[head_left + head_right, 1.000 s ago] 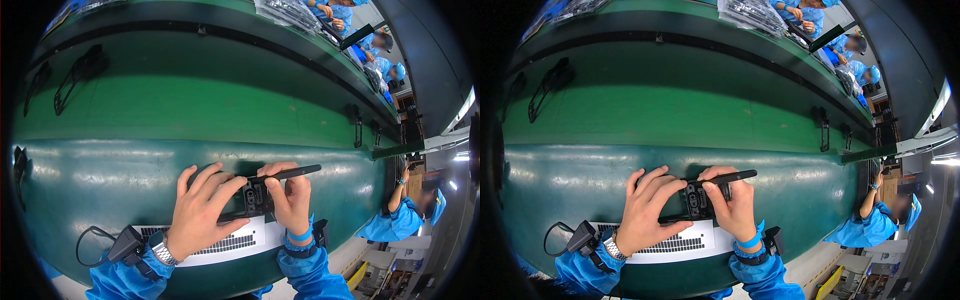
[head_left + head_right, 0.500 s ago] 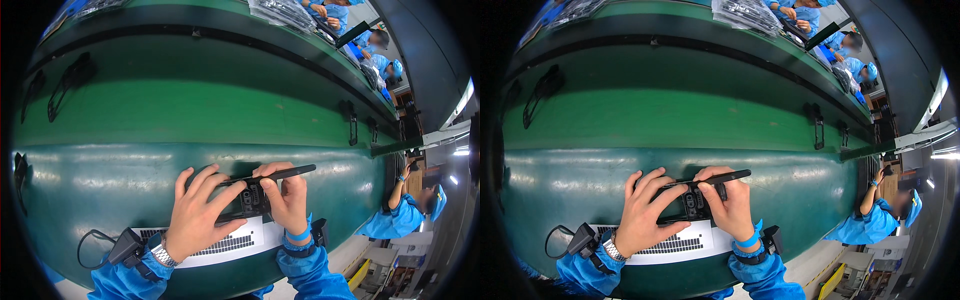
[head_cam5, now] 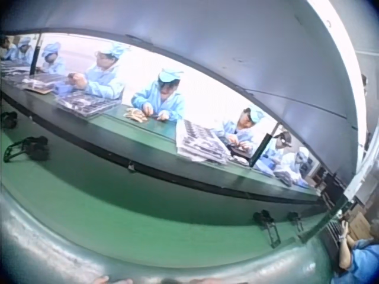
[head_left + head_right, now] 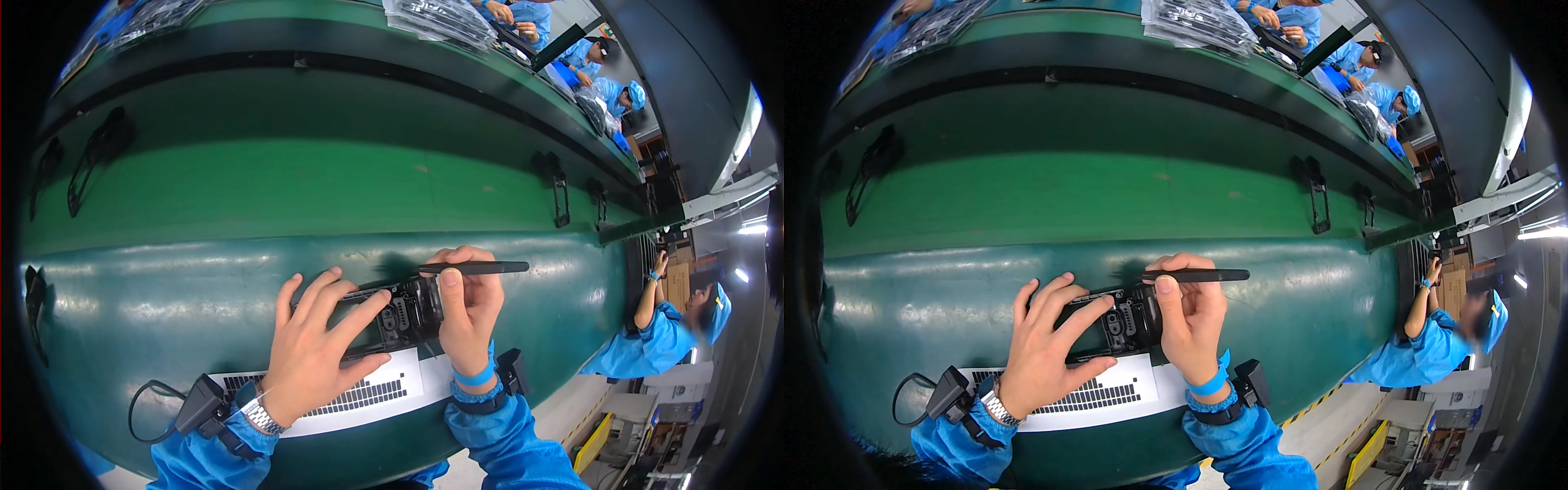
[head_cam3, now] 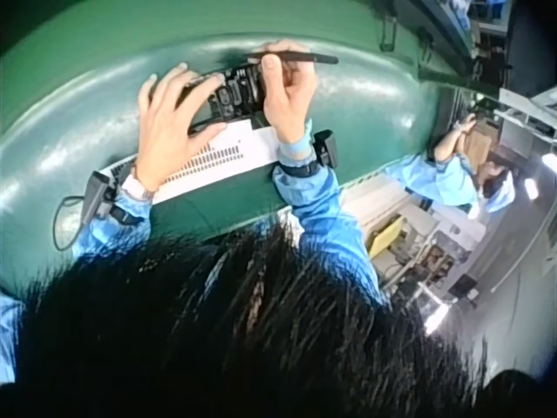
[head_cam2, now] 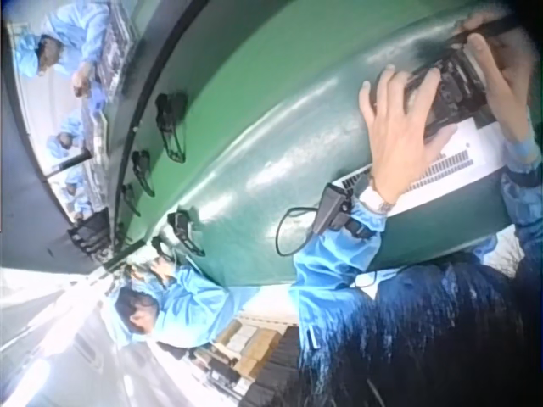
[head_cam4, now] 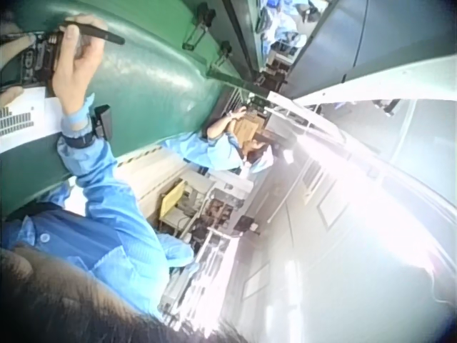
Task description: Assembling electronic components into a plastic housing on a factory conveyor belt.
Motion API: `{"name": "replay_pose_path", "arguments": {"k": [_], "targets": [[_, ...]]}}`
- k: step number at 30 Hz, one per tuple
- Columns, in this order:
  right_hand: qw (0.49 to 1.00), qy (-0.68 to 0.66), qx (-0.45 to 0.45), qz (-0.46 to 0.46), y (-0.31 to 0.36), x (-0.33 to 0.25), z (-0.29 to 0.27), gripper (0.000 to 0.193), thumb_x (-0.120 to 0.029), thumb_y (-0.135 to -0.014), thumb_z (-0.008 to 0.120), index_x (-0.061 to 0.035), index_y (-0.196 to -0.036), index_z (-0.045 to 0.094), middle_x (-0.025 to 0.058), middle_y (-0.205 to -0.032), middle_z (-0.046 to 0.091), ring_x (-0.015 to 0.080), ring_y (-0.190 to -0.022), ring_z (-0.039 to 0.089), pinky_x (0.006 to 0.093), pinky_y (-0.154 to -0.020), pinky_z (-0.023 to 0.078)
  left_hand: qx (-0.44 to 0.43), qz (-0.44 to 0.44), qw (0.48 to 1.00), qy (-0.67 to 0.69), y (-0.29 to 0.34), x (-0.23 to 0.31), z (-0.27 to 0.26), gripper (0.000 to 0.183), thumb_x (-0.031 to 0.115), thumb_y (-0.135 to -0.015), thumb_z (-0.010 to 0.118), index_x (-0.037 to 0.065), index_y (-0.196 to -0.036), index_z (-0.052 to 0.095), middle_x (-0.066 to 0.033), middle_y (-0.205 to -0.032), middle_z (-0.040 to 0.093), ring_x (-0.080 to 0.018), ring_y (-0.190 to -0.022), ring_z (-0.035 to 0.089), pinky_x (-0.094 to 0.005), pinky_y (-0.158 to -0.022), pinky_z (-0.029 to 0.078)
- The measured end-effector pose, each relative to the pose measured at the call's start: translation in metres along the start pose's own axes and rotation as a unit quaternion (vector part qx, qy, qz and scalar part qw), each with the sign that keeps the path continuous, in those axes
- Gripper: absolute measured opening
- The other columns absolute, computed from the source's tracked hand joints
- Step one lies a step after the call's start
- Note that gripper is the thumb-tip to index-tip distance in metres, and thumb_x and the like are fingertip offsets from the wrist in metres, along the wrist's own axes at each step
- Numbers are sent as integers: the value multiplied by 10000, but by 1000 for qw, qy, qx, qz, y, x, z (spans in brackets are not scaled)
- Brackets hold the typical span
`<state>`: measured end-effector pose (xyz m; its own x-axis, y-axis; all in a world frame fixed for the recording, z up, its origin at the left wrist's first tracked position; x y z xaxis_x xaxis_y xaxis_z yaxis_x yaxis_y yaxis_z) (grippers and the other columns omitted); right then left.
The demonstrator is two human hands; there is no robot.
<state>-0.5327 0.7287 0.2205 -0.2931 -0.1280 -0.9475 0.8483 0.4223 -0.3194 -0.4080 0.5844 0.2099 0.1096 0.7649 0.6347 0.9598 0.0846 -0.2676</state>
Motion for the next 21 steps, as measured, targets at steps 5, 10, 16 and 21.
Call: {"name": "replay_pose_path", "arguments": {"k": [5,10,16,21], "targets": [[1000,-17,16,6,-2,5,2,206,-25,-1039,613,22,-1228,547,139,-1143,654,182,-1032,669,325,-921,572,-15,7,1000,-14,-1,1,-2,750,420,-756,869,172,-1417,617,-136,-1341,552,-377,-1396,460,-625,-1182,239],[997,-62,37,6,-4,5,-4,207,-50,-1033,637,9,-1220,570,126,-1147,647,197,-1040,673,336,-920,579,-21,9,999,-35,-4,4,-6,884,420,-749,881,114,-1498,525,-147,-1351,574,-369,-1377,489,-604,-1190,244],[967,-80,232,-73,-11,-2,-65,196,-179,-1075,605,-37,-1206,573,97,-1117,699,153,-908,673,284,-807,523,42,-33,998,-27,-15,8,-39,964,297,-761,903,7,-1544,421,-198,-1348,602,-390,-1280,559,-529,-1143,350],[953,-96,285,-32,-3,19,-93,215,-207,-1069,628,-44,-1204,588,85,-1079,715,120,-831,653,244,-722,480,147,4,966,-214,-87,-32,-62,778,285,-890,800,-22,-1509,444,-235,-1335,604,-415,-1235,578,-485,-1042,461]]}}
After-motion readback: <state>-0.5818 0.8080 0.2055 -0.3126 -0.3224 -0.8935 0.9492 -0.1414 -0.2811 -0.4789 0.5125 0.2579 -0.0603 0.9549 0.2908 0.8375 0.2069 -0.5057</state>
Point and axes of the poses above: each hand's wrist, its own y-axis away from the middle knuckle, its own z-axis out of the palm, x = y × z, the point moved 8 cm from there along -y, towards the middle knuckle
